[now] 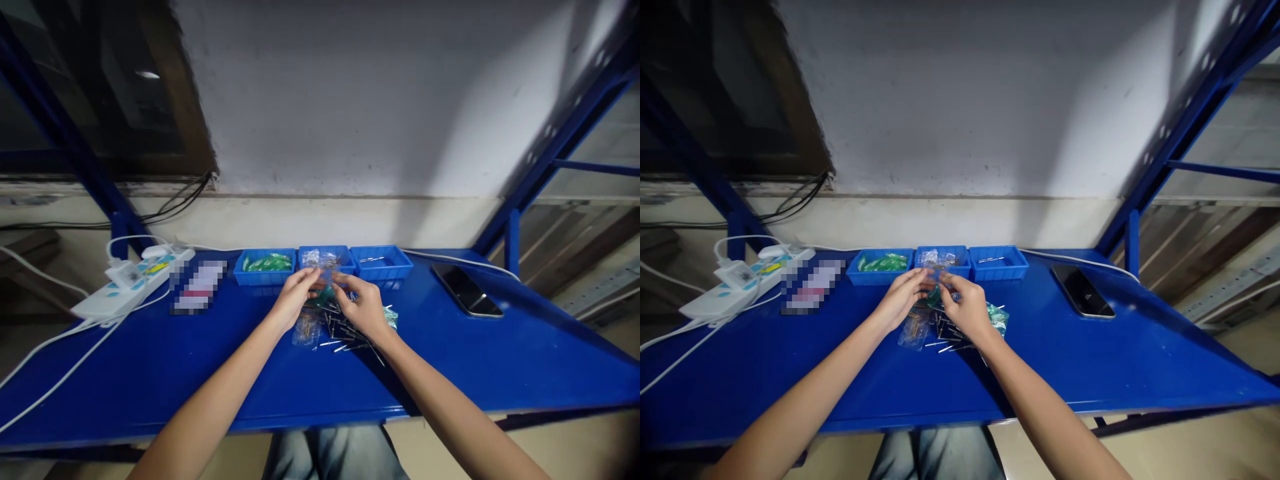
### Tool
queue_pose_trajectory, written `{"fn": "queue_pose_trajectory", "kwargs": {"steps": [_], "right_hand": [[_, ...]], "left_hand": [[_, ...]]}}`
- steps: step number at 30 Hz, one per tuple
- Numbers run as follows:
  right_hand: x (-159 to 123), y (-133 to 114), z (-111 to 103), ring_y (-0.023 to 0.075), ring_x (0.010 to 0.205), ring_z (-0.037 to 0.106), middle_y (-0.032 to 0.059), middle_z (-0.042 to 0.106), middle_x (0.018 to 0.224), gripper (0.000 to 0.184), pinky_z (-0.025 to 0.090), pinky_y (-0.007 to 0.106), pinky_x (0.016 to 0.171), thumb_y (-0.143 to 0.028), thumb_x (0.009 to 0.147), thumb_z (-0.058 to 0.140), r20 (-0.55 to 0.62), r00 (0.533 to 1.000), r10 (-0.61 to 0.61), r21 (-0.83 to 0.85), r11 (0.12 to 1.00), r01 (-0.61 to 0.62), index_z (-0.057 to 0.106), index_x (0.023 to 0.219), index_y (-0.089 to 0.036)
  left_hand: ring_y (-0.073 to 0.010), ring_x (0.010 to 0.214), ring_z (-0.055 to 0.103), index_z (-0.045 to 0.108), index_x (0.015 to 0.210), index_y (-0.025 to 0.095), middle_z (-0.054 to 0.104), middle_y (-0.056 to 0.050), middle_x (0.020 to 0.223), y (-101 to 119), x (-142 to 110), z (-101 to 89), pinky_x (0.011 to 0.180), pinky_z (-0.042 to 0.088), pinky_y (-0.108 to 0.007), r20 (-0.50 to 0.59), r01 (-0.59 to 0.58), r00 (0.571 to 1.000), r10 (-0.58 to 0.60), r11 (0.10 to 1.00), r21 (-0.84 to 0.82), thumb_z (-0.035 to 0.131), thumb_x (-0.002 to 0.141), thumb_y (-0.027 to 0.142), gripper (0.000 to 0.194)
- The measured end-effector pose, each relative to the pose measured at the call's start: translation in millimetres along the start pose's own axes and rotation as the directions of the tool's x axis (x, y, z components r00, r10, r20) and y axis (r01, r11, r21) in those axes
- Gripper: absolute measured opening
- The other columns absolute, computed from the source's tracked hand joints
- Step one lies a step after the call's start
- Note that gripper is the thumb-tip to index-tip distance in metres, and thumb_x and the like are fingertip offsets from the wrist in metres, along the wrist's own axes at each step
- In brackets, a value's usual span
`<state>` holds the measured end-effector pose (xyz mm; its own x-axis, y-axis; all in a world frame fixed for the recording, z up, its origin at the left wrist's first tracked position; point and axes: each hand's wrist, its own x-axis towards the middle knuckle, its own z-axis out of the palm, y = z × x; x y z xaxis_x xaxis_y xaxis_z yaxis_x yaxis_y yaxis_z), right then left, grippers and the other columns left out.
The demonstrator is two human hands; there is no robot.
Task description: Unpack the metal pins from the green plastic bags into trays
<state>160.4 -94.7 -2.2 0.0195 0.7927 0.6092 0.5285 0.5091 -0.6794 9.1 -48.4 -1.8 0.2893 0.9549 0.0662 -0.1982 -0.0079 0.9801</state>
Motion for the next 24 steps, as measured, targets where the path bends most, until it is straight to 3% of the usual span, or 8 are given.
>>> {"fn": "queue_pose_trajectory", "kwargs": {"steps": [4, 7, 9, 12, 14, 17, 20, 24], "right_hand": [[1.1, -6.7, 0.3, 0.0217, 0.092, 0.063, 0.0078, 0.067, 0.103, 0.018, 0.050, 0.032, 0.075, -0.032, 0.081, 0.055, 0.056, 0.997, 0.062, 0.031, 0.997, -0.064, 0.068, 0.089, -0.021], [3.9, -4.5, 0.3, 0.0195, 0.087, 0.060, 0.0077, 0.062, 0.094, 0.027, 0.047, 0.029, 0.070, -0.042, 0.083, 0.052, 0.054, 0.981, 0.187, 0.098, 0.977, -0.191, 0.067, 0.079, -0.019], [5.3, -0.7, 0.9, 0.0163, 0.072, 0.057, 0.0046, 0.059, 0.077, 0.034, 0.044, 0.027, 0.063, -0.046, 0.083, 0.050, 0.069, 0.955, 0.290, 0.195, 0.934, -0.298, 0.064, 0.069, -0.018], [5.6, 3.7, 4.2, 0.0119, 0.054, 0.048, -0.0013, 0.051, 0.057, 0.032, 0.039, 0.025, 0.054, -0.045, 0.079, 0.054, 0.113, 0.907, 0.406, 0.379, 0.826, -0.417, 0.057, 0.061, -0.018], [5.1, 5.1, 7.2, 0.0108, 0.050, 0.045, -0.0029, 0.049, 0.054, 0.028, 0.038, 0.024, 0.052, -0.042, 0.076, 0.057, 0.103, 0.892, 0.439, 0.439, 0.785, -0.437, 0.055, 0.061, -0.018], [3.8, 6.4, 9.3, 0.0118, 0.052, 0.047, -0.0013, 0.055, 0.060, 0.023, 0.038, 0.025, 0.052, -0.040, 0.075, 0.058, 0.043, 0.917, 0.396, 0.385, 0.841, -0.381, 0.060, 0.070, -0.018], [2.0, 7.4, 6.9, 0.0139, 0.058, 0.050, 0.0021, 0.059, 0.069, 0.022, 0.040, 0.027, 0.057, -0.037, 0.080, 0.055, -0.024, 0.976, 0.216, 0.163, 0.964, -0.209, 0.066, 0.083, -0.018], [-1.0, 6.7, 3.1, 0.0156, 0.062, 0.053, 0.0028, 0.059, 0.070, 0.025, 0.042, 0.028, 0.062, -0.025, 0.083, 0.048, 0.040, 0.999, 0.026, -0.072, 0.997, -0.023, 0.068, 0.098, -0.021]], "left_hand": [[-0.0158, 0.076, 0.062, 0.058, 0.091, 0.018, 0.065, -0.002, 0.078, -1.6, -1.9, 0.1, 0.069, 0.046, -0.027, -0.023, -0.228, 0.968, 0.250, 0.912, 0.342, 0.056, 0.080, 0.025, 0.014], [-0.0165, 0.081, 0.060, 0.061, 0.088, 0.020, 0.066, -0.002, 0.084, 1.8, -6.7, 1.1, 0.077, 0.046, -0.031, 0.139, -0.441, 0.874, 0.465, 0.642, 0.628, 0.050, 0.083, 0.016, 0.013], [-0.0170, 0.084, 0.058, 0.063, 0.087, 0.021, 0.065, -0.002, 0.085, 3.8, -10.3, 3.4, 0.082, 0.045, -0.033, 0.244, -0.519, 0.816, 0.524, 0.477, 0.709, 0.047, 0.084, 0.013, 0.018], [-0.0179, 0.091, 0.055, 0.065, 0.086, 0.023, 0.060, -0.003, 0.092, 2.6, -12.8, 7.1, 0.086, 0.044, -0.036, 0.276, -0.551, 0.770, 0.576, 0.380, 0.743, 0.048, 0.083, 0.011, 0.021], [-0.0184, 0.096, 0.052, 0.066, 0.084, 0.023, 0.055, -0.004, 0.100, -0.2, -12.5, 8.1, 0.089, 0.044, -0.037, 0.256, -0.540, 0.764, 0.592, 0.372, 0.755, 0.049, 0.081, 0.009, 0.022], [-0.0199, 0.102, 0.050, 0.066, 0.085, 0.022, 0.048, -0.006, 0.109, -2.6, -11.2, 7.2, 0.095, 0.041, -0.040, 0.199, -0.490, 0.799, 0.567, 0.424, 0.762, 0.053, 0.080, 0.014, 0.016], [-0.0221, 0.106, 0.050, 0.066, 0.086, 0.021, 0.050, -0.007, 0.109, -0.8, -9.8, 5.5, 0.097, 0.039, -0.040, 0.094, -0.393, 0.867, 0.490, 0.555, 0.733, 0.054, 0.084, 0.030, 0.015], [-0.0201, 0.091, 0.058, 0.063, 0.081, 0.018, 0.061, -0.006, 0.091, -0.2, -6.4, 3.8, 0.088, 0.044, -0.036, 0.066, -0.310, 0.937, 0.343, 0.729, 0.610, 0.040, 0.091, 0.041, 0.034]]}}
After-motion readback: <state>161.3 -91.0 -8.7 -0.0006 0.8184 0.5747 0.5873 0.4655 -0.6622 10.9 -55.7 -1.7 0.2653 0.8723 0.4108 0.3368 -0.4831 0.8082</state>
